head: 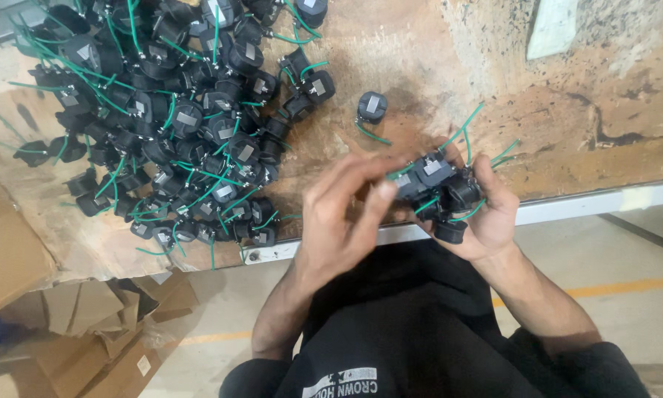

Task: The person repeatedly picks small black electronic components with green wires from a pile on a wooden workbench, briefly inspects them, and places them into a cardboard box. The person also uses a white glue gun to apply adhesive to one component before placing it in the box.

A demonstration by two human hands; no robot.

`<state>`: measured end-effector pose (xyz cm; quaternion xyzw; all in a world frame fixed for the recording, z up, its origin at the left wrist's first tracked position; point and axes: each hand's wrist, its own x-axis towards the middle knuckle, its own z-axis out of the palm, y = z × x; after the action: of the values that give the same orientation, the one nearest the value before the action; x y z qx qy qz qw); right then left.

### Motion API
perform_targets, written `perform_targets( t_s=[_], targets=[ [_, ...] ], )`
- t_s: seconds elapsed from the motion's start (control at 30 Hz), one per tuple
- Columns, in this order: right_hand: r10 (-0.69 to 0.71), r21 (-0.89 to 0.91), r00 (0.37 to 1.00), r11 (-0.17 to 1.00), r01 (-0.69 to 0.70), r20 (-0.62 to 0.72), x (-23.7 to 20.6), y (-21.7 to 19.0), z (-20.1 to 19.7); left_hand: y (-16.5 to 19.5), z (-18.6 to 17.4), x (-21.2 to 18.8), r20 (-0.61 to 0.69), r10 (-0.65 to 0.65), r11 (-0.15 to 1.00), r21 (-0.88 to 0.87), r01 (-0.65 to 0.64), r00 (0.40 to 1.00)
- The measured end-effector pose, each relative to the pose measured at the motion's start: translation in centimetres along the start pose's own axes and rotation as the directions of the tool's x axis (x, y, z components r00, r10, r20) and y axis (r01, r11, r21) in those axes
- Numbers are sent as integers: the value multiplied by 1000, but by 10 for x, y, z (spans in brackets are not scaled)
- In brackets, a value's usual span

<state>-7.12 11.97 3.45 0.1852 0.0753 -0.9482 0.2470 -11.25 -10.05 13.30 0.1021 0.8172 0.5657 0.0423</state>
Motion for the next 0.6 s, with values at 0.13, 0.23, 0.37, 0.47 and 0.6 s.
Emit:
perform_targets(
  t_s=[0.13,0.23,0.37,0.47,0.6],
  targets=[
    [19,15,1000,1000,-19,5,1,-1,5,-24,13,22,-138,-72,970,221,101,988],
    [16,-9,1000,1000,-16,20,1,-3,7,-41,27,36,-126,-41,863,495,99,991],
    [28,-8,999,1000,-27,42,2,-4,6,-45,37,38,-85,-107,765,629,137,991],
    [24,-19,999,1000,-24,30,1,-4,4,-36,30,26,-131,-45,819,563,112,990],
    [31,-1,999,1000,-31,8,-1,-3,4,-21,16,5,-228,-16,977,203,64,973]
  ],
)
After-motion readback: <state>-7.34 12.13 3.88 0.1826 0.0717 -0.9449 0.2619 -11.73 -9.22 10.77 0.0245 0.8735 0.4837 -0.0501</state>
